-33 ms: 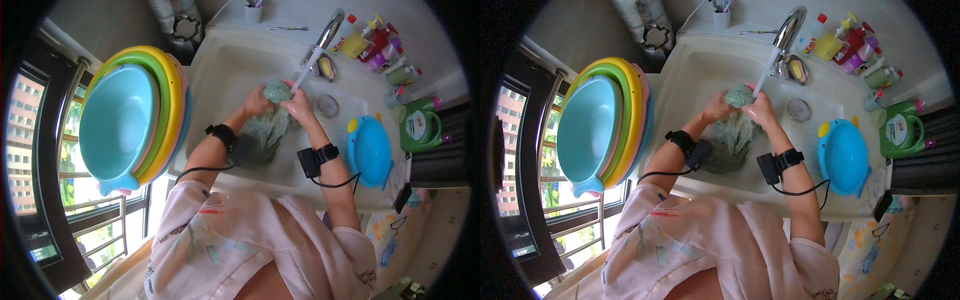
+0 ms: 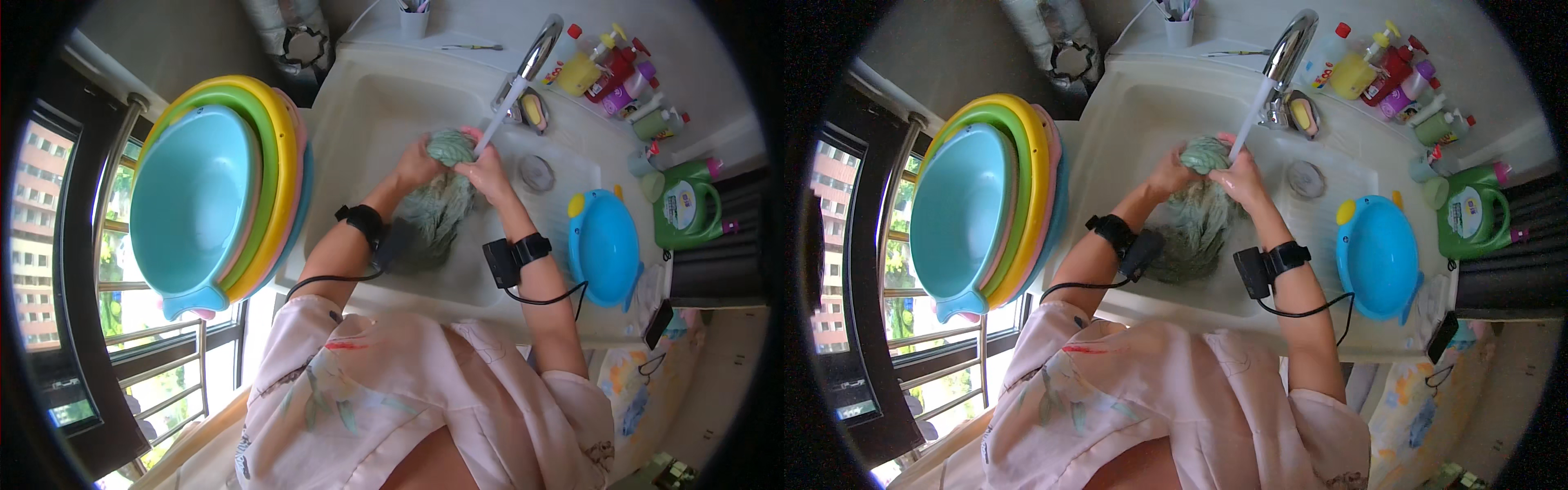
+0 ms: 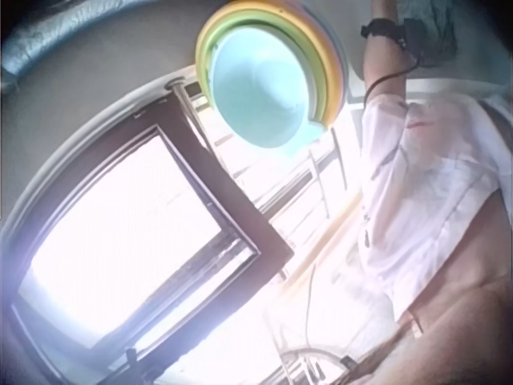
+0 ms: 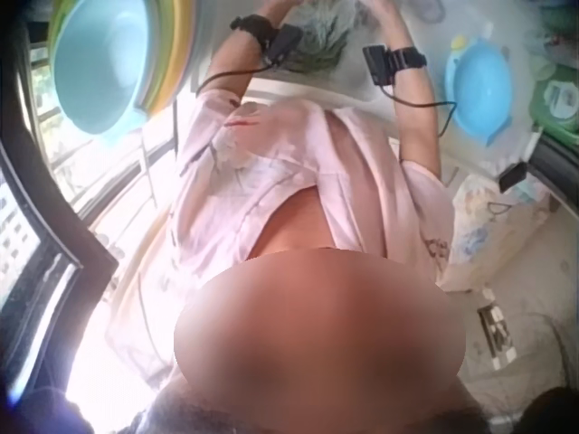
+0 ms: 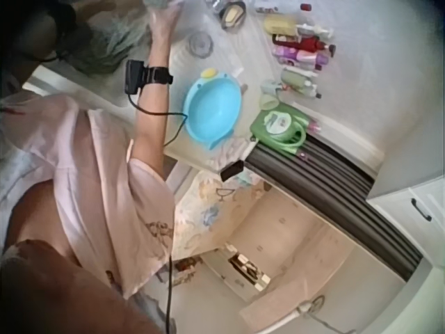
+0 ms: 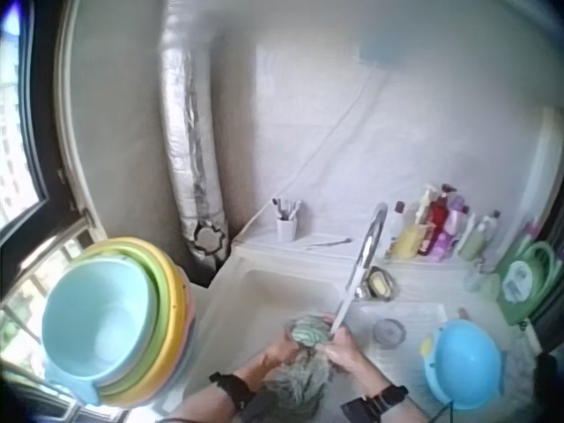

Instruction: Washing a small blanket, baby bath bowl, and wipes in a sink, then putting items in a washing machine.

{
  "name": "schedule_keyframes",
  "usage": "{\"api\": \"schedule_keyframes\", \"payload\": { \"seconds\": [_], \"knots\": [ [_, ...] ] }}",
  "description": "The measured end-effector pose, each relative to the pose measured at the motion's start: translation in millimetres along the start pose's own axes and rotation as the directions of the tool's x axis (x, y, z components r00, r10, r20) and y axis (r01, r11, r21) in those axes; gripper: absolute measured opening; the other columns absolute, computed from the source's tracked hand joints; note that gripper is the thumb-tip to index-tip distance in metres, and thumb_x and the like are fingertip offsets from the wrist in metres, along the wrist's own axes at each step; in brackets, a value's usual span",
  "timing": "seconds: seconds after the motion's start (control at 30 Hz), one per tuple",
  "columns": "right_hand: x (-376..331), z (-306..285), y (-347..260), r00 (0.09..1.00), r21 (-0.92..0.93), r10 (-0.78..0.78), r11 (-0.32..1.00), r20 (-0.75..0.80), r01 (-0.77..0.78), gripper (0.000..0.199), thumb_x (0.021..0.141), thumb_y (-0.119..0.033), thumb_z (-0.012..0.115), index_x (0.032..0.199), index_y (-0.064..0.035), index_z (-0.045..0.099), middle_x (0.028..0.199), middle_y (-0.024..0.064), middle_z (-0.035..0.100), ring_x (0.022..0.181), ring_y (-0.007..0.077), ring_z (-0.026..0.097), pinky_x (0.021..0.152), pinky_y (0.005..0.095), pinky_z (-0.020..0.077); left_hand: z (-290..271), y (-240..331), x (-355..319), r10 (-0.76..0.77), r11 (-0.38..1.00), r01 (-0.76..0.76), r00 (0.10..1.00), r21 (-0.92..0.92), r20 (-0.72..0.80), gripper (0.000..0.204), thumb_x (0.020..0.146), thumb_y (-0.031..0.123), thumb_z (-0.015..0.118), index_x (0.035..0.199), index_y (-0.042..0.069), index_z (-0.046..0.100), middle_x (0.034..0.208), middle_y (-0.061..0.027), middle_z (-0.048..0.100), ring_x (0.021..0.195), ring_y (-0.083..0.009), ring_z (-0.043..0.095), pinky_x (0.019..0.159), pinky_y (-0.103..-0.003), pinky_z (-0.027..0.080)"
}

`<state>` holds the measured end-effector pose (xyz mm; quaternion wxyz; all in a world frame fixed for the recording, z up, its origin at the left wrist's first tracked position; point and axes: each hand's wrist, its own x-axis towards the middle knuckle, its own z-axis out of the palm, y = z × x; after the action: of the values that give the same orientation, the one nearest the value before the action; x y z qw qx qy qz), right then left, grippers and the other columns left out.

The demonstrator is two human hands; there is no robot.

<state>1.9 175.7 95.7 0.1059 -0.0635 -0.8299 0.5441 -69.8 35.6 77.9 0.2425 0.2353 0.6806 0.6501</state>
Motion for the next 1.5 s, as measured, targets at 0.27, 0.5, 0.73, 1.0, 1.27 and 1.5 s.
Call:
{"api": "schedule_keyframes", "payload": {
  "seconds": [0.27, 0.5, 0.73, 1.0, 1.27, 1.5],
  "knots": [
    [-32.5, 26.5, 4.1, 0.967, 0.489, 0.075, 0.851, 0.246, -0.19, 0.064, 0.062, -0.014, 0.072, 0.115, -0.0016, 0.04, 0.105, 0.0061, 0.05, 0.1, 0.0165, 0.045, 0.082, 0.0284, 0.0394, 3.5, 75.0, -4.9, 0.032, 0.961, -0.09, 0.975, -0.261, -0.219, 0.038, 0.063, -0.008, 0.056, 0.1, -0.003, 0.047, 0.084, -0.0109, 0.056, 0.079, -0.0226, 0.057, 0.069, -0.032, 0.048],
    [-18.0, 8.1, -20.7, 0.984, 0.23, -0.157, 0.958, -0.089, 0.173, 0.054, 0.062, -0.012, 0.071, 0.108, -0.0013, 0.045, 0.102, 0.0062, 0.05, 0.092, 0.0148, 0.046, 0.08, 0.0279, 0.0385, 17.0, 196.3, -15.3, 0.062, 0.709, -0.116, 0.993, -0.696, -0.102, 0.041, 0.064, -0.014, 0.052, 0.102, -0.005, 0.04, 0.086, -0.017, 0.054, 0.077, -0.0303, 0.057, 0.062, -0.04, 0.051],
    [-35.9, -6.7, -11.7, 0.986, 0.161, -0.028, 0.987, 0.166, 0.001, 0.077, 0.056, -0.028, 0.076, 0.117, 0.0, 0.037, 0.113, 0.0115, 0.048, 0.103, 0.0193, 0.046, 0.087, 0.0291, 0.0365, 15.5, 135.6, -14.6, -0.15, 0.859, -0.003, 0.955, -0.513, -0.257, 0.039, 0.059, -0.016, 0.048, 0.095, -0.003, 0.047, 0.081, -0.0152, 0.055, 0.069, -0.0294, 0.057, 0.057, -0.04, 0.05],
    [-31.1, 19.6, 17.8, 0.98, 0.111, -0.173, 0.981, 0.095, 0.162, 0.089, 0.051, -0.023, 0.079, 0.122, -0.0011, 0.03, 0.118, 0.0091, 0.042, 0.107, 0.019, 0.042, 0.088, 0.0298, 0.0361, 37.1, 21.8, -4.5, -0.246, 0.948, 0.186, 0.942, -0.257, -0.227, 0.029, 0.059, -0.006, 0.057, 0.087, -0.006, 0.051, 0.081, -0.0132, 0.054, 0.07, -0.0228, 0.054, 0.055, -0.034, 0.044],
    [-12.8, 0.6, 19.2, 0.968, 0.311, 0.193, 0.921, 0.161, -0.236, 0.046, 0.052, -0.013, 0.075, 0.092, -0.0004, 0.056, 0.087, 0.0084, 0.06, 0.085, 0.016, 0.055, 0.074, 0.0288, 0.0445, 19.5, 7.2, -8.1, 0.223, 0.807, -0.001, 0.926, 0.591, -0.304, 0.076, 0.056, 0.02, 0.076, 0.112, -0.007, 0.032, 0.088, -0.0146, 0.054, 0.08, -0.0207, 0.055, 0.073, -0.03, 0.045],
    [-5.1, 16.8, 8.0, 0.965, 0.01, 0.182, 0.982, 0.191, -0.187, 0.051, 0.052, -0.014, 0.074, 0.097, -0.001, 0.053, 0.092, 0.009, 0.057, 0.085, 0.02, 0.054, 0.075, 0.0304, 0.0435, 24.2, -1.0, 3.8, -0.19, 0.819, 0.186, 0.981, -0.542, 0.048, 0.048, 0.062, 0.0, 0.064, 0.105, -0.004, 0.043, 0.09, -0.013, 0.056, 0.078, -0.022, 0.057, 0.07, -0.031, 0.048]
  ]
}}
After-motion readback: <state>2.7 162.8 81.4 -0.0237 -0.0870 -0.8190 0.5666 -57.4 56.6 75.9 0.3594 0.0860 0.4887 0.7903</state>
